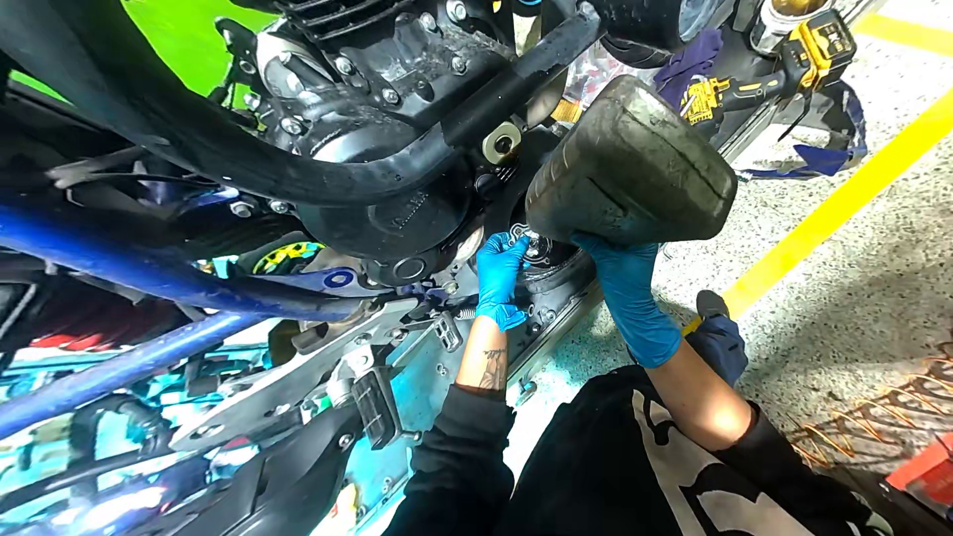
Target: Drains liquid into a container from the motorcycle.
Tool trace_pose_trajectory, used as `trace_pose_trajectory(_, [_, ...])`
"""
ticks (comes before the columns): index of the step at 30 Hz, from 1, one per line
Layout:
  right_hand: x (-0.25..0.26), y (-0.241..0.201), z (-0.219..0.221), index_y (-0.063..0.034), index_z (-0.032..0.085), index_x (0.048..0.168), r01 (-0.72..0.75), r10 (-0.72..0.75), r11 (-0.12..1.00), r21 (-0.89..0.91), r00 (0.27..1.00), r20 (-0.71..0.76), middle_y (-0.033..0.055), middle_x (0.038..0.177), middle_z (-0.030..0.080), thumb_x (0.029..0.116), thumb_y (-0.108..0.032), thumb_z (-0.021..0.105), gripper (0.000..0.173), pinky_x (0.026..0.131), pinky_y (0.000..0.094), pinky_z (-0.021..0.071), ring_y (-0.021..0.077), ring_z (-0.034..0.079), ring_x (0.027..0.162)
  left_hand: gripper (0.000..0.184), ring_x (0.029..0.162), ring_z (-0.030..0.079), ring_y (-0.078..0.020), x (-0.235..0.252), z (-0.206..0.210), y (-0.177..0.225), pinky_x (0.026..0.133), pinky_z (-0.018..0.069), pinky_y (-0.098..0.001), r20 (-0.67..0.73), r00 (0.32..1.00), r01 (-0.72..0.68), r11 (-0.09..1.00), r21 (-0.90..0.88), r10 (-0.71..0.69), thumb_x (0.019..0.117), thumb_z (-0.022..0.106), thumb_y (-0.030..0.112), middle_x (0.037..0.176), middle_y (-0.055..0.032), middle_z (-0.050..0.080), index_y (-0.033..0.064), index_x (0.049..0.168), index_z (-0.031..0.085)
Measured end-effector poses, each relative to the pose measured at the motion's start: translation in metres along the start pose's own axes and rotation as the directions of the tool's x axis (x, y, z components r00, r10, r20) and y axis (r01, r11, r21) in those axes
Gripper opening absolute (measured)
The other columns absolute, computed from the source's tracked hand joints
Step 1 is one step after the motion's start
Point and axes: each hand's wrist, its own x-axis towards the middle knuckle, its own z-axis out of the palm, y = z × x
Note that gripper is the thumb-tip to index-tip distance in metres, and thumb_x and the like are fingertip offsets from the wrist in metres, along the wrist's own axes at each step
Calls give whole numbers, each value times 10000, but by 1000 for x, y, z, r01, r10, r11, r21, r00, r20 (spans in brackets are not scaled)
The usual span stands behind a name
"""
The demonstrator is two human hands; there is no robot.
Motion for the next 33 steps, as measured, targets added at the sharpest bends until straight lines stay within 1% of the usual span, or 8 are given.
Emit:
trace_pose_trajectory(3, [1,-2,3,-16,614,1162,-29,29,999,30,1000,7,78,1071,731,672,65,888,568,939,414,606,195,714,1016,165,661,644,-120,-1,0,0,629,582,-282,1,1000,1,1000,-10,-1,936,731,91,840,-71,656,10,1049,642])
trace_pose_trajectory(7, [2,0,5,-9,628,1142,-31,31,999,22,1000,0,92,1058,735,676,80,876,535,922,421,612,204,719,1002,187,689,655,-125,0,-1,-3,658,592,-298,5,999,32,999,-22,-32,933,745,113,867,-78,673,14,1060,650])
trace_pose_trajectory(12, [2,-1,9,9,610,1176,-31,31,999,31,999,14,118,1089,719,693,79,862,549,935,445,602,229,709,1029,167,663,648,-121,-1,-1,-7,640,586,-285,12,999,38,999,-31,-37,937,739,115,849,-71,670,17,1040,650])
trace_pose_trajectory(19, [4,-5,6,-7,614,1163,-31,31,998,53,999,16,86,1074,728,702,82,859,530,937,419,602,199,712,1017,184,715,667,-141,1,-2,-7,682,603,-314,2,1000,29,999,-43,-29,929,748,106,884,-90,672,14,1051,647])
trace_pose_trajectory(21, [4,-13,6,-33,606,1171,-37,36,997,62,999,20,45,1079,734,690,89,862,558,954,387,601,161,713,1031,199,740,673,-141,0,-1,-3,696,605,-316,3,999,34,998,-50,-34,930,741,89,913,-95,671,11,1083,640])
trace_pose_trajectory(24, [5,-8,-6,-25,612,1176,-27,26,998,52,1000,17,74,1083,731,680,72,880,572,953,421,601,194,711,1032,215,726,659,-126,0,-1,-2,676,591,-292,-7,1000,23,999,-44,-23,921,738,61,905,-88,660,11,1098,627])
trace_pose_trajectory(28, [2,-7,-10,-32,598,1182,-44,44,999,16,999,19,61,1078,728,679,60,882,585,947,413,603,183,711,1024,201,715,653,-122,-2,0,1,671,587,-285,-15,999,29,999,-35,-30,923,731,52,902,-90,658,4,1089,629])
trace_pose_trajectory(33, [2,-9,-6,-28,605,1177,-16,14,998,62,999,38,57,1077,730,680,82,871,575,943,405,605,174,711,1022,187,685,643,-114,-1,1,0,655,580,-280,-17,1000,22,999,-32,-23,921,733,59,863,-73,657,14,1073,633])
